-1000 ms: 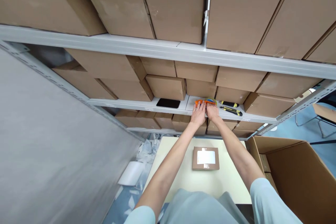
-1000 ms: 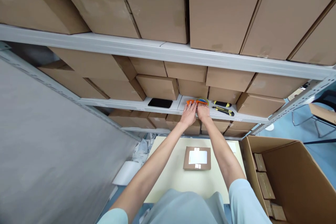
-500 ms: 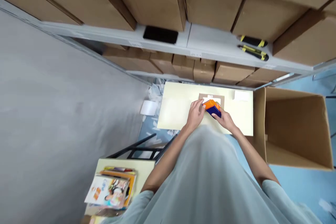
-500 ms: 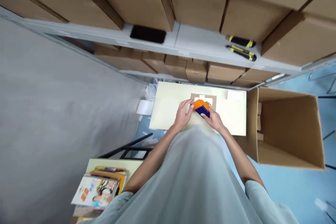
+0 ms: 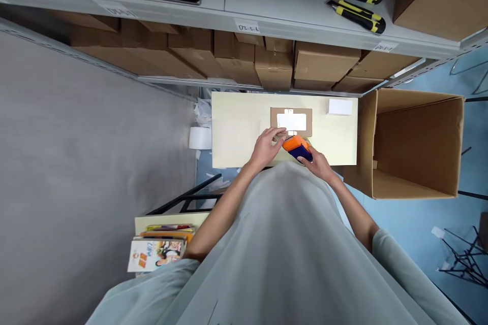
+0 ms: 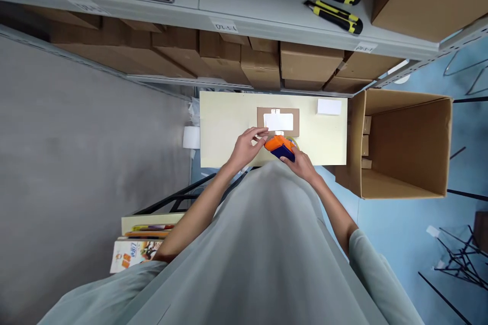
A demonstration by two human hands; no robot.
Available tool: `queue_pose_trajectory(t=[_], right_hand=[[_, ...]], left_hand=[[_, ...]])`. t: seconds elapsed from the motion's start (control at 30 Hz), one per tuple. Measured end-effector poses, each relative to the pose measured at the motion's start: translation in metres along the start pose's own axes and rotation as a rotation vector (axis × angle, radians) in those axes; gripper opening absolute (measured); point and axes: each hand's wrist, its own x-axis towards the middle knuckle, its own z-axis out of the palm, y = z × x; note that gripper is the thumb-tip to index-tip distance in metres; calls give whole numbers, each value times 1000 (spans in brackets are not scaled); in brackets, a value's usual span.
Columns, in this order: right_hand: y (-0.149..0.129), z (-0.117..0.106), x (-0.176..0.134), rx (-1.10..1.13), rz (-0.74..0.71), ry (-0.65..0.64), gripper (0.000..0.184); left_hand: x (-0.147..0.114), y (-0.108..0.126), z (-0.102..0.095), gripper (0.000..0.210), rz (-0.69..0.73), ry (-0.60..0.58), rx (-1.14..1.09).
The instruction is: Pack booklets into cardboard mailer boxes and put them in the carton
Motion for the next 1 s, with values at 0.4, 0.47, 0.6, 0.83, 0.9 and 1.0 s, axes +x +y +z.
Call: queue_pose_trajectory(t=[0.4,0.47,0.6,0.83,0.9,1.0], right_hand=[[10,-19,-18,19,-62,-45,45],[13,-20,-19,21,-65,-53,47],[21,-23,-19,19,-36,-61,46],[36,-32,-23,-24,-14,-88,43],[43,-34,-27,-61,-15,-118,41],[58,-36,-35,-145,-28,-155,35]], left_hand=[[18,14,2,27,46,-171,-1],[19,16,5,26,38,-176,-7],[19,18,12,23,16,-183,0],[8,16,33,19,-28,-132,-20],[3,15,41,20,-53,-119,-24],[-7,13,54,19,-111,-99,-45]])
